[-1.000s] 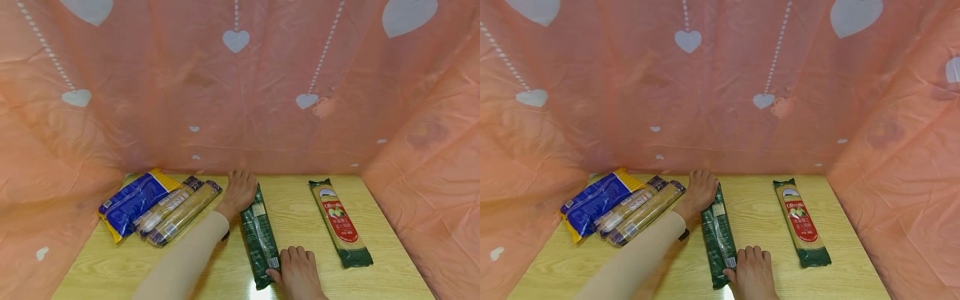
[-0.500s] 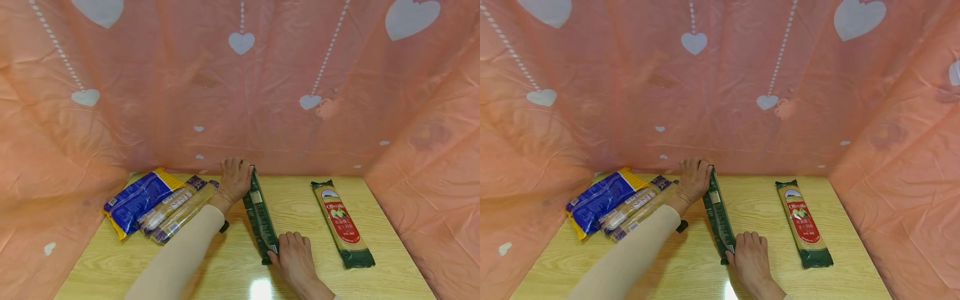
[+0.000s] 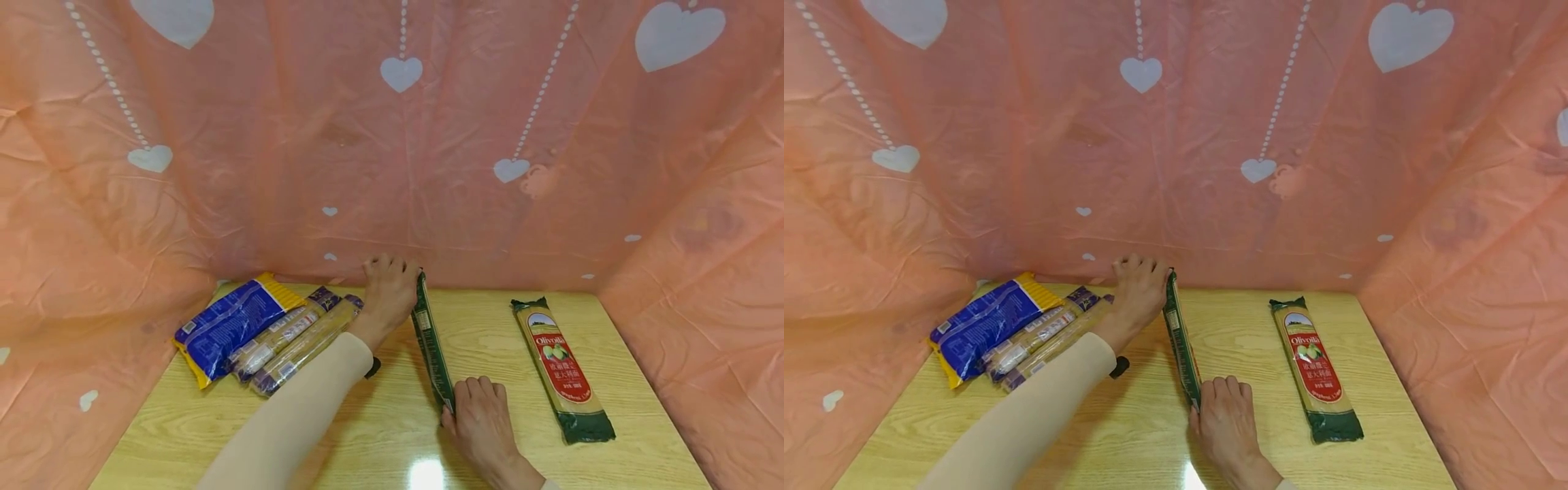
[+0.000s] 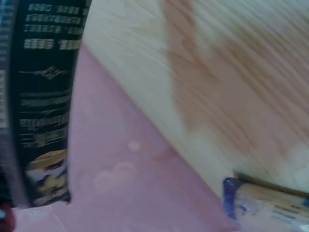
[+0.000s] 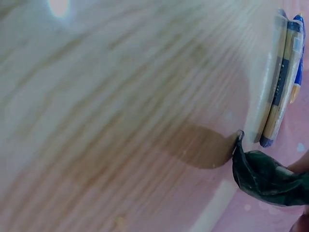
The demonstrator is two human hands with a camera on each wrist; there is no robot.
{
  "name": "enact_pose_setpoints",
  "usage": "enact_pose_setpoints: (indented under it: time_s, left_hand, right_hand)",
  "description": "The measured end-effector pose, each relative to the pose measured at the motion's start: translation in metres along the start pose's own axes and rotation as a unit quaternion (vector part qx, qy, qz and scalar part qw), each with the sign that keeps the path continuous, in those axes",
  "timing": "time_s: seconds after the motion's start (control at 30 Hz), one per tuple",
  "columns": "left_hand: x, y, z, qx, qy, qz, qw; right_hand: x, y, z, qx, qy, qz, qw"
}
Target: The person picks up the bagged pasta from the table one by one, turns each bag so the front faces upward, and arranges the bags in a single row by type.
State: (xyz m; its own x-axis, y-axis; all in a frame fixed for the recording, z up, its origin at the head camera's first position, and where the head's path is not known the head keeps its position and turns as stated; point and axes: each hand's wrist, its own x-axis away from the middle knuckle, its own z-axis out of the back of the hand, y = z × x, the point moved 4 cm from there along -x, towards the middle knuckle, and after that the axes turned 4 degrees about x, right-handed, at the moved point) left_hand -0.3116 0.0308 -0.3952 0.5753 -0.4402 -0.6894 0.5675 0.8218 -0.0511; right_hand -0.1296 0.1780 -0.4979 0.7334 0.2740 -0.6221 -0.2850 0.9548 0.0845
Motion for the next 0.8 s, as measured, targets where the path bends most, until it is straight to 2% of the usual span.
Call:
enact_pose_setpoints:
  time_s: [0.1, 0.3, 0.4, 0.47, 0.67, 0.8]
  left_hand:
    - [-0.005, 0.004, 0.001, -0.006, -0.019, 0.005, 0.9998]
    - [-0.009, 0.007, 0.001, 0.010, -0.089, 0.035, 0.9954]
    - [-0.009, 0.008, 0.001, 0.002, -0.097, 0.034, 0.9947]
    - [-0.008, 0.009, 0.001, 0.004, -0.088, 0.029, 0.9957]
    - [-0.006, 0.012, 0.004, 0.037, -0.020, 0.004, 0.9991]
    - [-0.006, 0.013, 0.009, 0.063, 0.011, -0.005, 0.9979]
  right_hand:
    - [0.002, -0.003, 0.000, -0.002, 0.005, 0.005, 1.0000]
    - [0.003, -0.007, -0.003, -0.001, 0.010, 0.007, 0.9999]
    - [0.002, -0.010, -0.004, 0.003, 0.012, 0.003, 0.9999]
    - [0.001, -0.013, -0.005, 0.010, 0.020, 0.000, 0.9997]
    - [-0.002, -0.023, -0.002, 0.054, 0.042, 0.005, 0.9977]
    - [-0.002, -0.027, 0.002, 0.047, 0.039, 0.024, 0.9978]
